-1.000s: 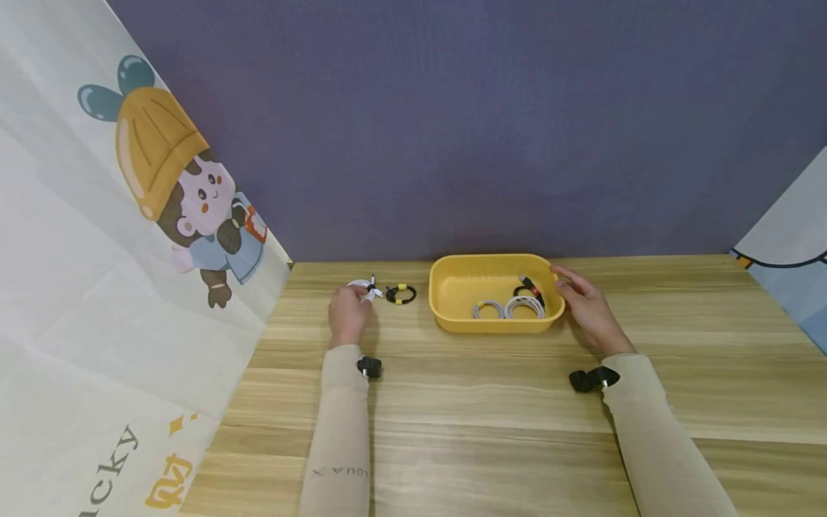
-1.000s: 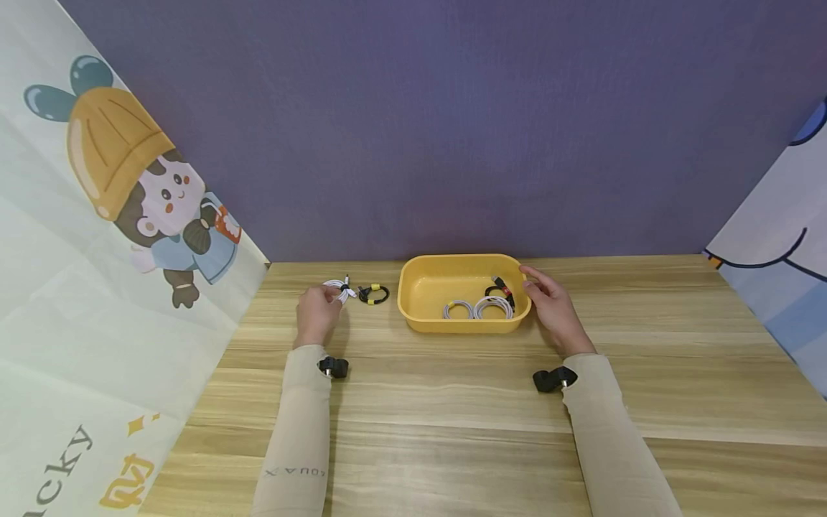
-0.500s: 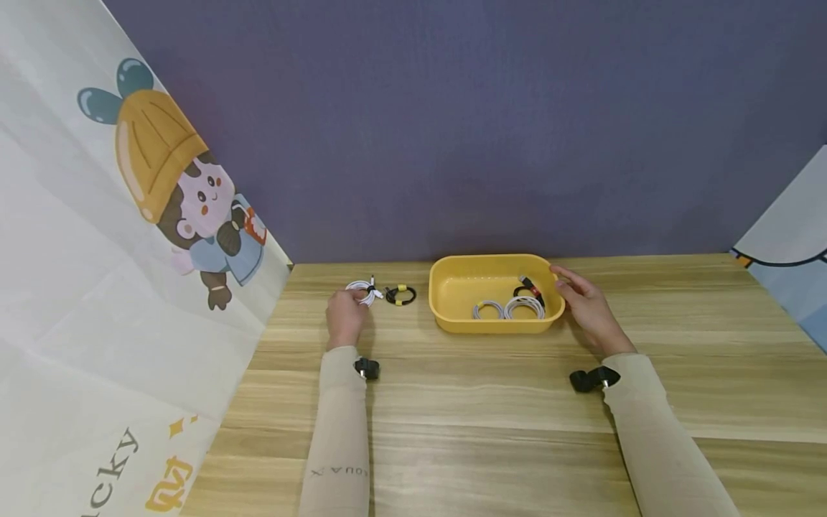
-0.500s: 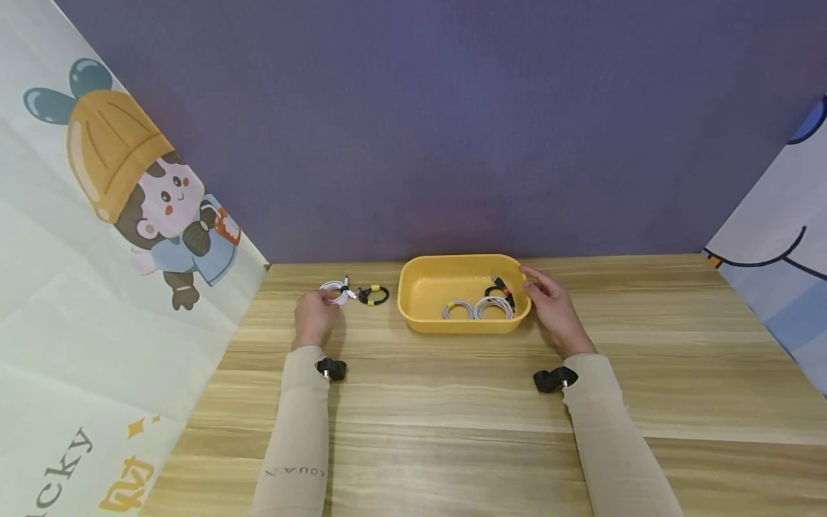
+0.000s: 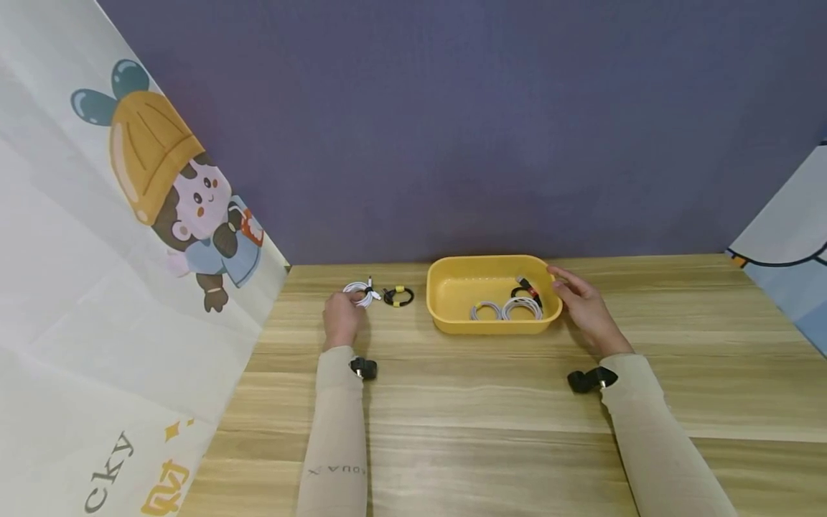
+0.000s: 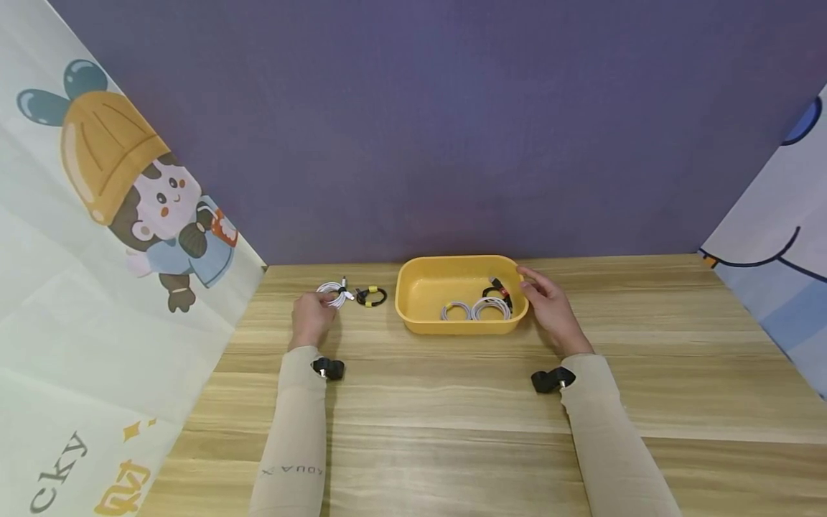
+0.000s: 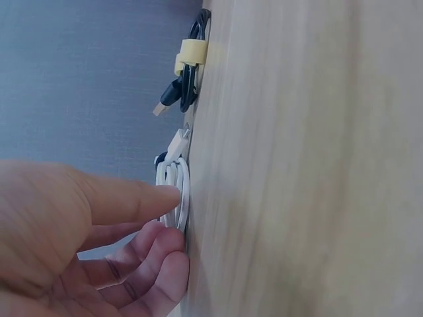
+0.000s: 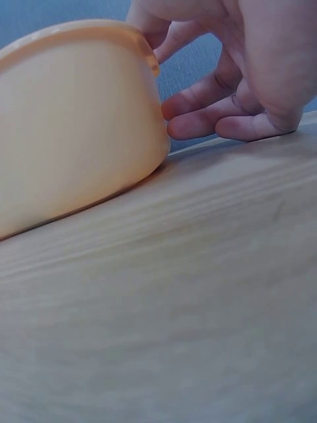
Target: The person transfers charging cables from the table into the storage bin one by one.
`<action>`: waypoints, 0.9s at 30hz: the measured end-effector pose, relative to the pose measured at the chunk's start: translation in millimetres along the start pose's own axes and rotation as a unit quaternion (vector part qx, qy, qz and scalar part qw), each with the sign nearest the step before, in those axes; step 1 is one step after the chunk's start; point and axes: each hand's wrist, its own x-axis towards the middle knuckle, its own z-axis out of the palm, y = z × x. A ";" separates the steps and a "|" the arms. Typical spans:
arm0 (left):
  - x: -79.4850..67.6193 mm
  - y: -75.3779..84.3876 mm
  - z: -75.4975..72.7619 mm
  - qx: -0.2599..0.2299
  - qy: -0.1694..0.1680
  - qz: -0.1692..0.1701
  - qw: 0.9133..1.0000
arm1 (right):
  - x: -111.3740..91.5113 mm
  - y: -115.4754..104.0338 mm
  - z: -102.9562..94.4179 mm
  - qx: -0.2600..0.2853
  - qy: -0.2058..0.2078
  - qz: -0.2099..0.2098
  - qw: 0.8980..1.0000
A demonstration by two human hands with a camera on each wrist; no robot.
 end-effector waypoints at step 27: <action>2.3 -3.6 -0.1 0.002 -0.026 -0.024 0.999 | 0.6 0.8 0.3 -0.002 -0.004 -0.004 1.000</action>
